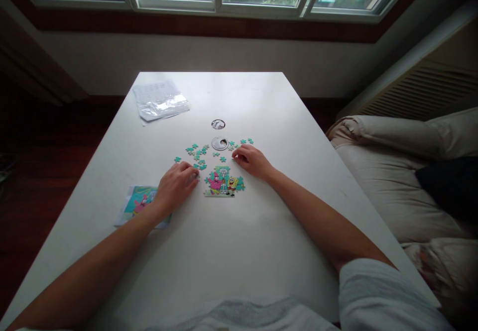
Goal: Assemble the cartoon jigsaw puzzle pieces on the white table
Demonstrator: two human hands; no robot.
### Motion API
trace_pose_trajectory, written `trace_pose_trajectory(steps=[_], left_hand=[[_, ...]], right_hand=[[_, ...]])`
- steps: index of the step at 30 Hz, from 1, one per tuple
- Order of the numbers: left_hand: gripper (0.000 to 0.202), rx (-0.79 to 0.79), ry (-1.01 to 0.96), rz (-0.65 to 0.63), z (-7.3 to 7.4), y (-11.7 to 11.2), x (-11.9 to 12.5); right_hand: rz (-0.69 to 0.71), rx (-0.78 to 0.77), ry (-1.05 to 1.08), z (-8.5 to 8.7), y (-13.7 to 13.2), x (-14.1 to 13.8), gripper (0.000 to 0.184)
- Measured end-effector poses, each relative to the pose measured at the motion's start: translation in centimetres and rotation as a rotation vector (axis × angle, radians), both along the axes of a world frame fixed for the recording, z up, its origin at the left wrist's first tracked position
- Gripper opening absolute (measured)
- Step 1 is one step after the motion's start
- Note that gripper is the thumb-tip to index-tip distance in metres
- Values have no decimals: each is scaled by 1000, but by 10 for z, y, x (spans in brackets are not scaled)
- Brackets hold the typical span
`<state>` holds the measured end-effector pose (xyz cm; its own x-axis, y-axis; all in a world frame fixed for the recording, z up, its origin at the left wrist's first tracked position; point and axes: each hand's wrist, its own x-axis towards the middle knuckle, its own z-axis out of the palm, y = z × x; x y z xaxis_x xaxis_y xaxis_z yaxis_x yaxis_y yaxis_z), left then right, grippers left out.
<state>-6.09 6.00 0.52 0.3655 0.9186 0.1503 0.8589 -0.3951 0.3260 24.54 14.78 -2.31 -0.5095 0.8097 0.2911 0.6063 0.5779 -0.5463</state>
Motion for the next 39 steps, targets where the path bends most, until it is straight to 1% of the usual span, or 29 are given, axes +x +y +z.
trace_pose_trajectory(steps=[6, 11, 17, 19, 30, 39], left_hand=[[18, -89, -55, -51, 1, 7, -2], [16, -153, -77, -88, 6, 5, 1], [19, -228, -87, -214, 14, -1, 0], [19, -247, -86, -239, 14, -3, 0], [17, -225, -59, -231, 11, -6, 4], [16, -216, -50, -228, 13, -8, 5]], right_hand=[[-6, 1, -4, 1, -1, -1, 12], [-2, 4, -9, 2, -1, -1, 13], [6, -6, -5, 2, 0, -1, 12], [7, -1, -3, 2, 0, -1, 12], [4, -3, 5, 0, 1, 0, 12], [0, -10, 1, 2, -1, 0, 13]])
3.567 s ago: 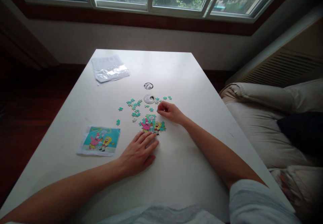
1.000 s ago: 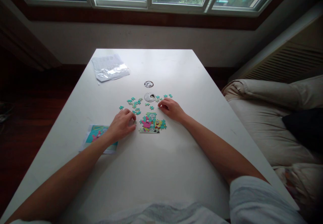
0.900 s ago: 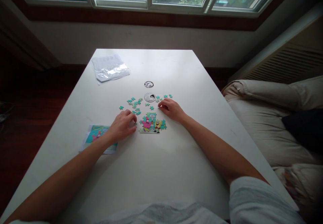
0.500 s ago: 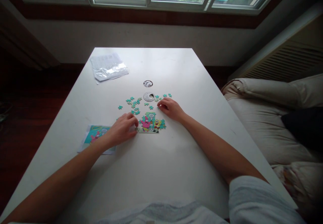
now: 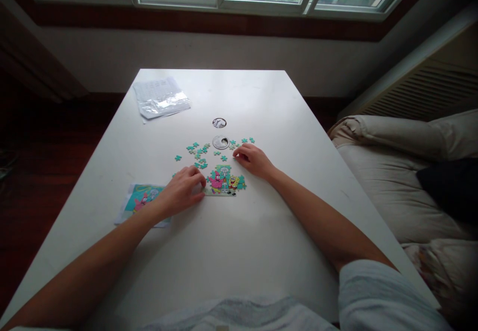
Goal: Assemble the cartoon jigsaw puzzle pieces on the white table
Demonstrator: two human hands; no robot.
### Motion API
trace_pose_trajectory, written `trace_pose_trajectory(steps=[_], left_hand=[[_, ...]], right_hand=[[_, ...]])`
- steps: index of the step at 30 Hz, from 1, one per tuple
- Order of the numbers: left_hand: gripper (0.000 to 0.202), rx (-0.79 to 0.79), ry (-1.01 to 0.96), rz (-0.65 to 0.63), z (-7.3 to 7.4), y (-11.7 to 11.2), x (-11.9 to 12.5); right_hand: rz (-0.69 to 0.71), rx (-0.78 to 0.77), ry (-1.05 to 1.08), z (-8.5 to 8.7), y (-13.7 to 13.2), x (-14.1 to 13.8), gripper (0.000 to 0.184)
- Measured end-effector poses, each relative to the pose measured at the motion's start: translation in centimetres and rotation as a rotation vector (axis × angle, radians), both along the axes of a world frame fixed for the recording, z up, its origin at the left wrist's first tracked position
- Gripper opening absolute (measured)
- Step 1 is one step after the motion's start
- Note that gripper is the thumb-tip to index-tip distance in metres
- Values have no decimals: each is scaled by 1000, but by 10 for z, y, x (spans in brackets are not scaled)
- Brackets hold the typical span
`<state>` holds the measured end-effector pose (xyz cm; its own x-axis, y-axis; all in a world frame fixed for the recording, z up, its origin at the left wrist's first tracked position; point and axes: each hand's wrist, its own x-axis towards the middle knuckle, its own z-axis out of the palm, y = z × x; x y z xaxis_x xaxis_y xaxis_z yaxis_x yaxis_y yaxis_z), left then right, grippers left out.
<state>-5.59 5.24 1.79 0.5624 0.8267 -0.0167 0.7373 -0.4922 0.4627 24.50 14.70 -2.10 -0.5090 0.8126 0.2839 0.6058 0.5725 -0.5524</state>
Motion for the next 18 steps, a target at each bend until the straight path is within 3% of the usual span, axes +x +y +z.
trace_pose_trajectory(steps=[8, 13, 18], left_hand=[[19, 20, 51, -3, 12, 1, -5], [20, 25, 184, -159, 29, -11, -16], [18, 56, 189, -164, 33, -19, -13]], right_hand=[[5, 11, -5, 0, 0, 0, 12], [-1, 1, -3, -2, 1, 1, 12], [0, 2, 2, -2, 1, 1, 12]])
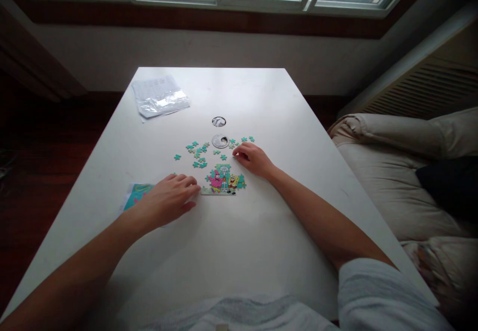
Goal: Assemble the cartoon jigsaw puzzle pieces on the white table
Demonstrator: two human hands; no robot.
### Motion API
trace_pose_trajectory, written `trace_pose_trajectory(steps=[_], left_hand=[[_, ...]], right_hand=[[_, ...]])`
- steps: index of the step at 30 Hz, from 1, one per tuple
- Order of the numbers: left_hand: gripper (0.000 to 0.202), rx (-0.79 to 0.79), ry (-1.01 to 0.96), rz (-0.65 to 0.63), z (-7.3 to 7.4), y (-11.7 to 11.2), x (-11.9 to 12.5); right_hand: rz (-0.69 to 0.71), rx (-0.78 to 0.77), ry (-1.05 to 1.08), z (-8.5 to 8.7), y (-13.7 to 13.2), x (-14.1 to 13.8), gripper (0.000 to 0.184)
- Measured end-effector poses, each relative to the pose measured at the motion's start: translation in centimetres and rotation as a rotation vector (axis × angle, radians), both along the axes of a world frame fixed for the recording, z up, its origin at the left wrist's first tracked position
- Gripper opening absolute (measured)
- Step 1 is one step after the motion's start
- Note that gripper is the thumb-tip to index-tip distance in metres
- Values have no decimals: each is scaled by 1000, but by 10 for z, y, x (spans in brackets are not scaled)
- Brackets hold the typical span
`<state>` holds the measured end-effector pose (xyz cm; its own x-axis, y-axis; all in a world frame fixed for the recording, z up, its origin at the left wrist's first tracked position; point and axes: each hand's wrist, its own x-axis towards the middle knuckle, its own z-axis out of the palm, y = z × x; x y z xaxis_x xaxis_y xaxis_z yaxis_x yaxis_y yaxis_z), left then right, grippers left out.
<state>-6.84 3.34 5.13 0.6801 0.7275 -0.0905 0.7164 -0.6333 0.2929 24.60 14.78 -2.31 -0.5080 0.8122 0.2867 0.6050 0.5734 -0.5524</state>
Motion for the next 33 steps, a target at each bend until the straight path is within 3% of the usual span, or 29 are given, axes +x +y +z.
trace_pose_trajectory(steps=[7, 15, 21, 24, 28, 33], left_hand=[[9, 121, 141, 90, -5, 3, 24], [7, 123, 135, 101, -6, 1, 24], [13, 130, 169, 43, 5, -17, 28], [11, 135, 221, 85, 9, -19, 27], [15, 174, 222, 177, 3, -10, 23], [13, 131, 179, 175, -9, -3, 24]], right_hand=[[0, 2, -4, 2, -1, -1, 13], [-1, -9, -5, 3, -1, -1, 13], [5, -7, 0, 3, 0, -1, 12], [7, 2, 0, 2, 0, -1, 11], [6, 10, -1, 1, 1, 0, 11], [8, 18, 4, -1, 1, 0, 12]])
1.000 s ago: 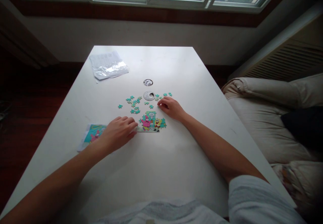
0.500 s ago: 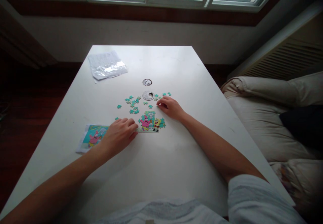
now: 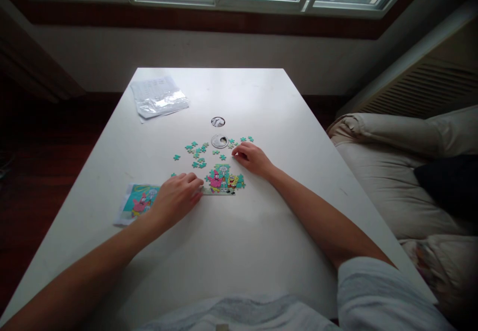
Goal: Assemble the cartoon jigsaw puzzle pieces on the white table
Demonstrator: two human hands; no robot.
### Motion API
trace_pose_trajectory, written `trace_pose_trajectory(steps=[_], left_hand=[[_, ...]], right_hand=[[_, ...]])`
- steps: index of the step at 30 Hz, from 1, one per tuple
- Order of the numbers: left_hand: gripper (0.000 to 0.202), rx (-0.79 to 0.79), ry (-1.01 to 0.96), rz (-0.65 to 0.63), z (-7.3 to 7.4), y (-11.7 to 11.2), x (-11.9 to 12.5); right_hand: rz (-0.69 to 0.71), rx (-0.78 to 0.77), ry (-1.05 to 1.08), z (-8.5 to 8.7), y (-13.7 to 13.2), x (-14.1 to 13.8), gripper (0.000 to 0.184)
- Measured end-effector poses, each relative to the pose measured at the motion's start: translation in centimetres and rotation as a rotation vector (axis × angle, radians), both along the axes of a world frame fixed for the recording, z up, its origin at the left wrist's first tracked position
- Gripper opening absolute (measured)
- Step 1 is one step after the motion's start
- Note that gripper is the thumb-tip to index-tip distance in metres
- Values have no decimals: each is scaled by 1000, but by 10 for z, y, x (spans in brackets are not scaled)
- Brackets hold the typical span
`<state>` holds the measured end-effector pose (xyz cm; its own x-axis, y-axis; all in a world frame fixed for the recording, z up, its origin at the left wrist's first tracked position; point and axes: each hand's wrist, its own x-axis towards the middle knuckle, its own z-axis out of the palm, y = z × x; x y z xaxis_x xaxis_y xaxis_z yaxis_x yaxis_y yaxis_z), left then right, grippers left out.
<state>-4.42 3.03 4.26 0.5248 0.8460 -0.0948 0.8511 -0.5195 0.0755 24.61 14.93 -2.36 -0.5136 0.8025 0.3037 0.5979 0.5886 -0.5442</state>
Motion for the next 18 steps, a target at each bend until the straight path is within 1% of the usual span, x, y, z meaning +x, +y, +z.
trace_pose_trajectory(steps=[6, 11, 18], left_hand=[[9, 2, -4, -5, -5, -2, 0], [15, -4, -31, -4, -8, -1, 1], [14, -159, -109, 19, -8, -2, 5]], right_hand=[[4, -5, 6, 1, 0, 0, 12], [2, -3, 2, 0, 1, 0, 12], [-2, 5, 5, -3, 1, 0, 12]])
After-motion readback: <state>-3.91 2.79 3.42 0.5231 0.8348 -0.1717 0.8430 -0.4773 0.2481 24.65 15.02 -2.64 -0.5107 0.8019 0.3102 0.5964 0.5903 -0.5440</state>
